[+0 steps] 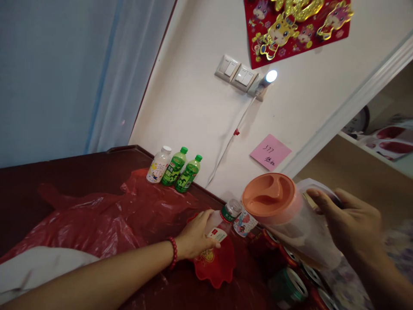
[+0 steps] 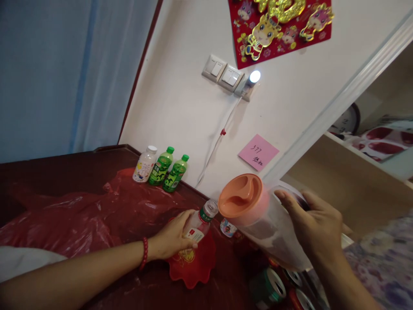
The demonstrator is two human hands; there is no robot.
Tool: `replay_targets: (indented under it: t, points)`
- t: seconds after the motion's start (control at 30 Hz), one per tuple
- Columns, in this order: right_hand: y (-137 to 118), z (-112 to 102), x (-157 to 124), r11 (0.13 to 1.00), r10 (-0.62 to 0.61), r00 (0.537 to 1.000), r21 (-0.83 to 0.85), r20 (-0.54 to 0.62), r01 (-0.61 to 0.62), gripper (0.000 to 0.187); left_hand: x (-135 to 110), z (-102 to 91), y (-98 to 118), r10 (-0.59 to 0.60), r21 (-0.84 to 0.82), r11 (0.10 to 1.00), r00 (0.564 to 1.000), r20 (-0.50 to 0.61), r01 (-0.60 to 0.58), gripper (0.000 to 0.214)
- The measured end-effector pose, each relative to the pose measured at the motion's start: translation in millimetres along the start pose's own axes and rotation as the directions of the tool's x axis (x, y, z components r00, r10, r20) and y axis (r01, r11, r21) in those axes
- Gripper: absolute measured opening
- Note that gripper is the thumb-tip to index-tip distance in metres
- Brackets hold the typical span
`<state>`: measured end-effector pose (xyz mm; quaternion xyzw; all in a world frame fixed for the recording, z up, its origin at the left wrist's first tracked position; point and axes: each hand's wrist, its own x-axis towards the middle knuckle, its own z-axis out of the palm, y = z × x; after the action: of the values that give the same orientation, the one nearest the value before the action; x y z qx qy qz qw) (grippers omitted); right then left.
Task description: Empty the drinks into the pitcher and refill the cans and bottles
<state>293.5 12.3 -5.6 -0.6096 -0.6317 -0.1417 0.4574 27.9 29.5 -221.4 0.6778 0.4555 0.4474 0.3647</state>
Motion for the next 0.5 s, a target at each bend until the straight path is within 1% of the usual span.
replay_targets:
  t: [0.1,0.2,0.3,0.4,0.5]
  points:
    - [1.3,-0.4,1.6,1.0,-0.016,1.0,-0.024,0.004,0.016,0.065,-0.6,0.0,-0.1,0.0,0.004,1.0,1.0,0.004,0.0,0.087]
    - [4.1,-0.2,3.2,0.999,-0.033,0.999,-0.012,0.027,0.034,0.063,-1.4,-0.7,1.2,-0.001,0.009,1.0,1.0,0.009,0.001,0.086]
    - [3.5,0.7,3.8,0.998,-0.061,0.998,0.003,0.002,0.061,0.067,-1.9,-1.7,3.0,-0.009,0.016,1.0,1.0,0.014,0.008,0.085]
    - [-0.5,1.5,3.6,0.999,-0.042,0.999,-0.004,-0.019,0.042,0.073,-2.2,-2.0,4.1,-0.016,0.022,1.0,1.0,0.015,0.016,0.086]
    - [-3.0,1.8,2.8,0.999,-0.046,0.999,-0.011,-0.016,0.046,0.073,-2.4,-1.6,4.3,-0.017,0.026,1.0,1.0,0.012,0.017,0.086]
